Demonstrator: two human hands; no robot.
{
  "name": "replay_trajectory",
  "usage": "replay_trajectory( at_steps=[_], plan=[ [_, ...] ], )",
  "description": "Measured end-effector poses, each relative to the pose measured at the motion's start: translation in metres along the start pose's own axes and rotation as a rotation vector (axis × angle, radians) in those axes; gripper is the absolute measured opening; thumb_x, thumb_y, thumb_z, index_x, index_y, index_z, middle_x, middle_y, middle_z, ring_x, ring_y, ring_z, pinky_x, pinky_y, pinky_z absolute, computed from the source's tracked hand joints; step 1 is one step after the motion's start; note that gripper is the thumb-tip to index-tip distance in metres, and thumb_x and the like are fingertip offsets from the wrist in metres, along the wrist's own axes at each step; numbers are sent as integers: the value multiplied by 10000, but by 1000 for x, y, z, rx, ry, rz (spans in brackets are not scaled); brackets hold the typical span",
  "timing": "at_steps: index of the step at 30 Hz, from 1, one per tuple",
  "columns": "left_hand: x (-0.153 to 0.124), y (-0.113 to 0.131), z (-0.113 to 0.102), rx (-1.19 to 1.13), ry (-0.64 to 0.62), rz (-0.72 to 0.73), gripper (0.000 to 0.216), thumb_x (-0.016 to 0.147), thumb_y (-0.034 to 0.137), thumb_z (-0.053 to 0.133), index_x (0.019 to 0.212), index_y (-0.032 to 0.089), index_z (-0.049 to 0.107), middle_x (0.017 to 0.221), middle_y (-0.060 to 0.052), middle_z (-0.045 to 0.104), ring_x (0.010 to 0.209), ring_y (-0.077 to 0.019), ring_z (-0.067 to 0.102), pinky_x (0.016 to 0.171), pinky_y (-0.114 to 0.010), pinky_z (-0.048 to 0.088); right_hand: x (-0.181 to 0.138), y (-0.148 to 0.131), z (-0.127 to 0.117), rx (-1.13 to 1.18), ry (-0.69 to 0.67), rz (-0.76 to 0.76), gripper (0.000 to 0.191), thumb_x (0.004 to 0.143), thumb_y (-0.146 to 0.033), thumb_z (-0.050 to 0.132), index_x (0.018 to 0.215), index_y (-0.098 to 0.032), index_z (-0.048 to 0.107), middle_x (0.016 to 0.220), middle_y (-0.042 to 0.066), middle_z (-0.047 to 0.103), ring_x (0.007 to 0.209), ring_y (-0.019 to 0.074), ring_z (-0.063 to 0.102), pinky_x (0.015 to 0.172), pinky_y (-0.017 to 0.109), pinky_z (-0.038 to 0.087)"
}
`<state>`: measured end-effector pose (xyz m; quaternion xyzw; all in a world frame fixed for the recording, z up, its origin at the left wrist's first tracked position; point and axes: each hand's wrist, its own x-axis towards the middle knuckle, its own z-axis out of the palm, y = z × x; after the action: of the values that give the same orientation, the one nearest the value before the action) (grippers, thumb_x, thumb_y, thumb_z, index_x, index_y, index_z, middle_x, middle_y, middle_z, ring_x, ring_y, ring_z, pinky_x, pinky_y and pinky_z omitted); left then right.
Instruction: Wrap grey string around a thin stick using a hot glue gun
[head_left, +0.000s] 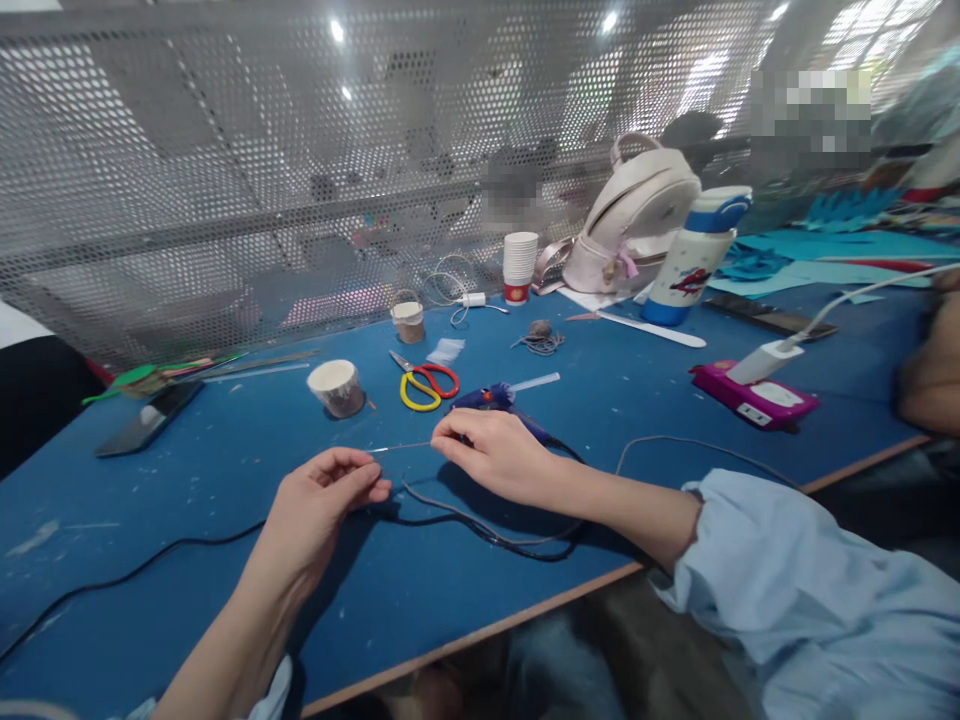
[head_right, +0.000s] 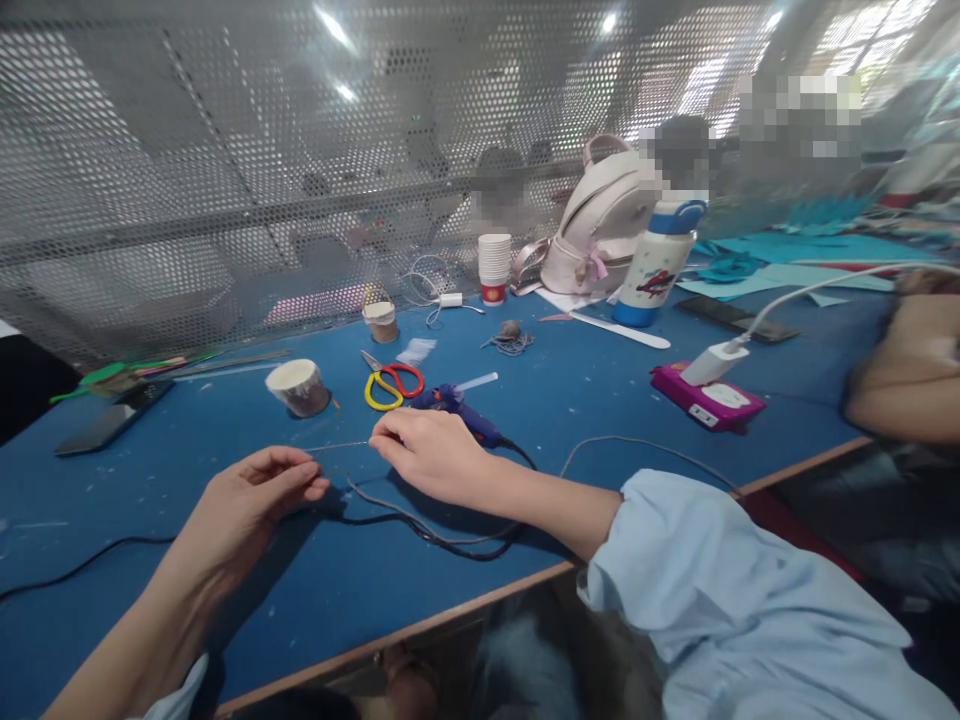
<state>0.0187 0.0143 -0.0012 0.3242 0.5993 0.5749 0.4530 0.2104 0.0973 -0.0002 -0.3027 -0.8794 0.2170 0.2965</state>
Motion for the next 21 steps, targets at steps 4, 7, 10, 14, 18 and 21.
replay_trajectory(
  at_steps=[4,7,10,14,18,21],
  plan=[
    [1,0,1,0,10,3,294,500,258,837,690,136,648,594,-4,672,551,-128,644,622,-230,518,0,0,1,-24,-16,-1,194,905,-250,488,839,-174,655,824,22,683,736,126,589,673,236,375],
    [1,0,1,9,13,-2,291,513,255,830,705,135,647,601,-7,675,558,-128,645,626,-230,518,1,0,1,-26,-18,17,199,906,-252,487,842,-172,657,821,22,685,729,126,591,666,235,371],
    [1,0,1,17,17,3,285,521,257,824,707,137,644,603,-4,673,565,-131,647,639,-239,521,0,-1,1,-28,-26,33,203,906,-255,485,838,-170,656,808,20,684,721,126,591,660,235,368],
    [-1,0,0,34,26,34,281,541,261,817,728,140,646,609,0,670,579,-140,650,652,-254,523,0,-2,1,-13,-34,33,207,909,-251,479,829,-172,653,783,17,676,689,119,584,639,233,364],
    [-1,0,-1,64,6,53,266,576,268,804,752,144,647,628,-9,676,598,-145,654,667,-260,520,-1,-3,0,-14,-35,36,215,911,-250,472,808,-175,645,754,12,665,663,119,577,623,236,359],
    [-1,-1,-1,77,-1,62,273,574,276,805,757,144,651,630,-14,676,596,-153,655,664,-270,520,-1,-4,0,-11,-38,38,221,915,-256,466,805,-176,641,757,15,666,667,121,583,619,236,359]
  ],
)
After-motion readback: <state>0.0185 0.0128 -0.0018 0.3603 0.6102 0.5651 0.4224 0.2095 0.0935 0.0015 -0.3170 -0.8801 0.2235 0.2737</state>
